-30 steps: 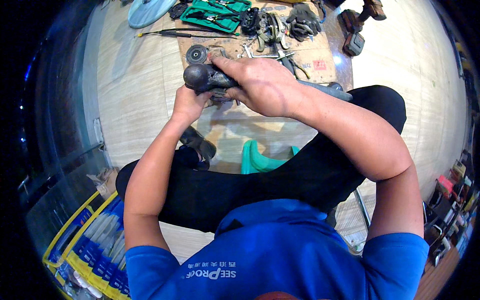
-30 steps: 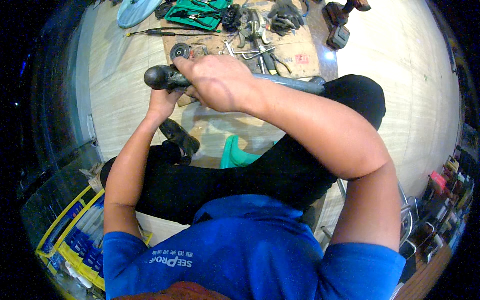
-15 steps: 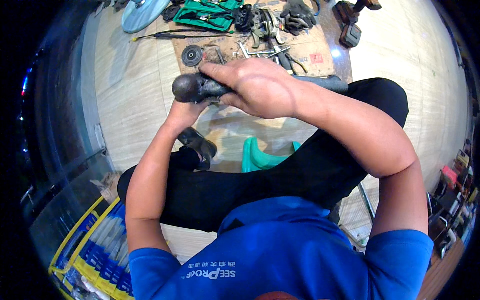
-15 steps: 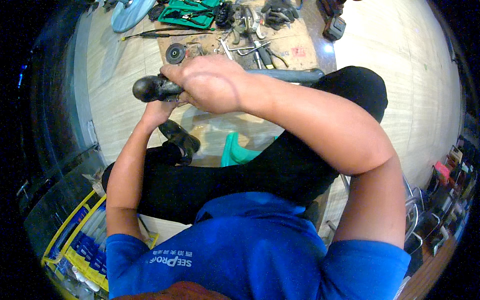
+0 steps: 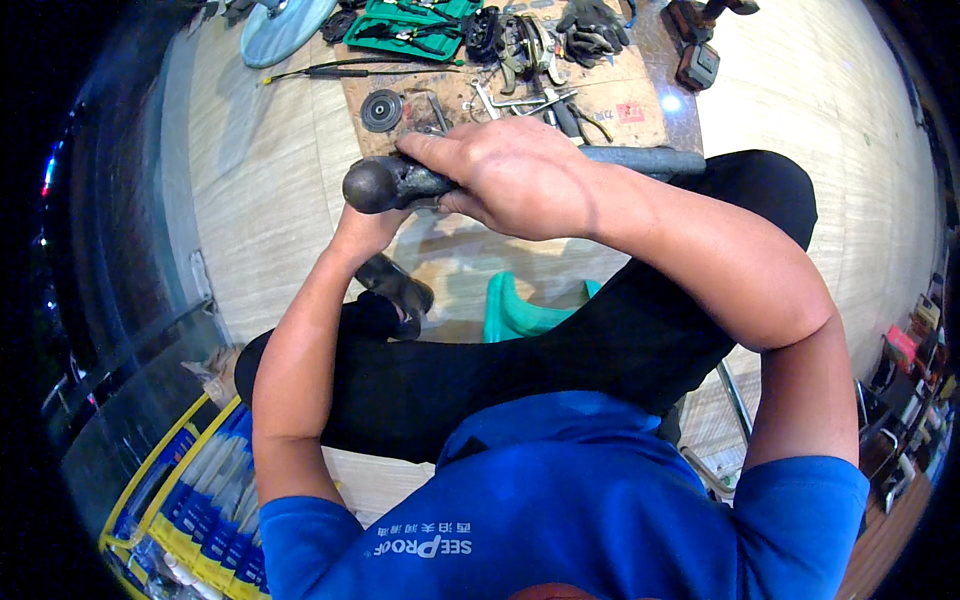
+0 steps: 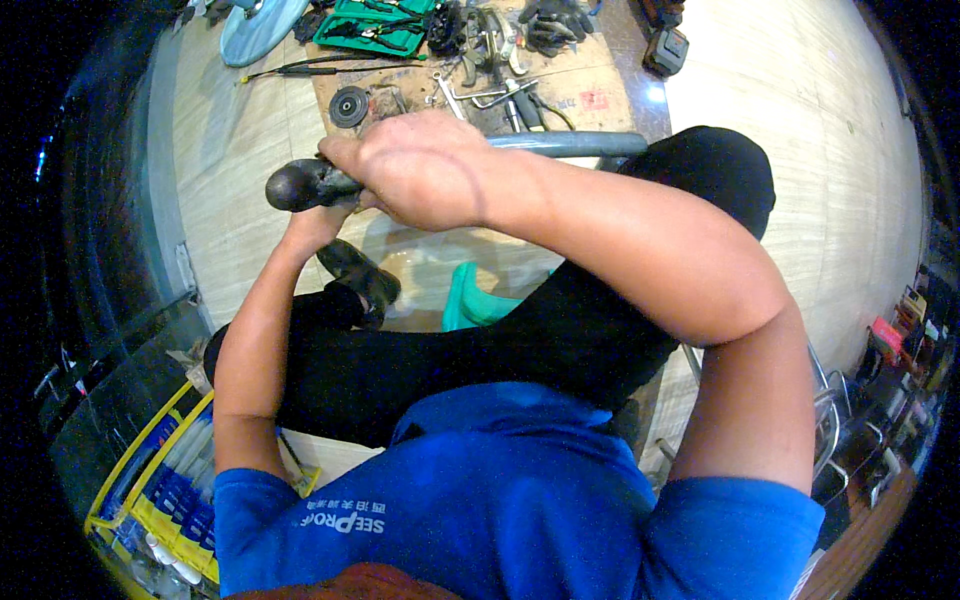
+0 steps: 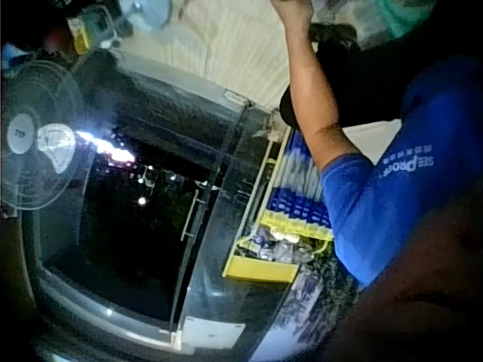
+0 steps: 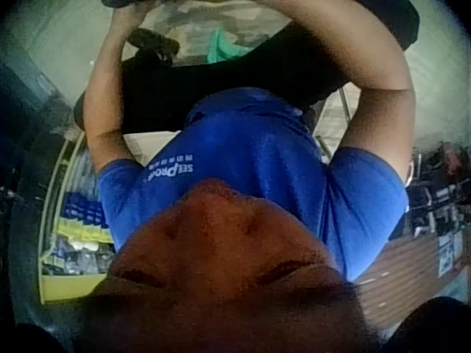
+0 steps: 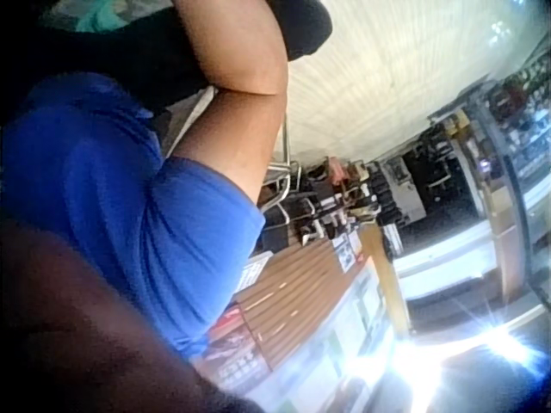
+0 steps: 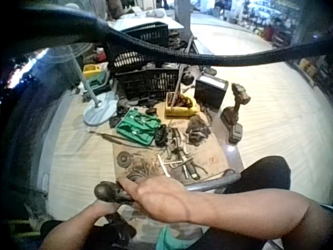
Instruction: The person uses pliers and a screwdriver to remove a ring from a metal assembly, then uses a hammer to drive a metal rod into another component.
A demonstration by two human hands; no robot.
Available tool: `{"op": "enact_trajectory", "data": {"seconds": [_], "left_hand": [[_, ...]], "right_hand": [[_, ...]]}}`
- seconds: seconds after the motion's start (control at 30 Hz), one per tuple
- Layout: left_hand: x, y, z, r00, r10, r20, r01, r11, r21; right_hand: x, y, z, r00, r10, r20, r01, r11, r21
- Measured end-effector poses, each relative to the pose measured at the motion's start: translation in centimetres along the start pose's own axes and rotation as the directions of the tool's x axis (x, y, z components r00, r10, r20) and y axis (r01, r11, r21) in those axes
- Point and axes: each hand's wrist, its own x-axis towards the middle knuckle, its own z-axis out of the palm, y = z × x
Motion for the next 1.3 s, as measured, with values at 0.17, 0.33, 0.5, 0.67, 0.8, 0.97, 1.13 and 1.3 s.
{"op": "enact_trajectory", "data": {"seconds": [0.17,0.33,0.5,0.67,0.8,0.97,1.13,1.3], "left_hand": [[0.2,-0.2,-0.1,0.999,-0.038,0.037,0.035,0.997,0.071],[-0.2,0.1,0.3,0.999,0.04,-0.002,-0.04,0.997,0.073],[-0.5,0.8,0.7,0.994,0.062,0.093,-0.077,0.983,0.164],[-0.5,0.6,0.9,0.998,0.067,0.01,-0.068,0.993,0.098],[-0.8,0.7,0.5,0.998,0.014,0.065,-0.017,0.999,0.036],[-0.5,2.6,0.3,0.99,0.054,0.131,-0.08,0.976,0.202],[-0.9,1.0,0.4,0.991,0.039,0.129,-0.073,0.959,0.273],[-0.6,0.6,0.6,0.994,0.034,0.103,-0.054,0.979,0.199]], "right_hand": [[-0.1,0.7,0.5,1.0,-0.001,-0.003,0.001,1.0,0.002],[0.1,0.3,-0.2,0.997,0.069,0.021,-0.069,0.998,-0.005],[-0.2,0.8,-0.5,0.995,0.103,-0.004,-0.103,0.995,0.006],[-0.4,1.2,-0.1,0.994,0.024,-0.102,-0.025,1.0,-0.012],[-1.0,0.5,-0.5,0.99,-0.093,-0.108,0.094,0.996,0.0],[-1.2,1.1,-0.2,0.995,-0.095,0.001,0.095,0.994,-0.055],[-1.3,0.9,0.2,0.989,-0.137,-0.056,0.135,0.99,-0.036],[-1.1,0.6,-0.4,0.998,-0.021,0.064,0.026,0.997,-0.073]]}}
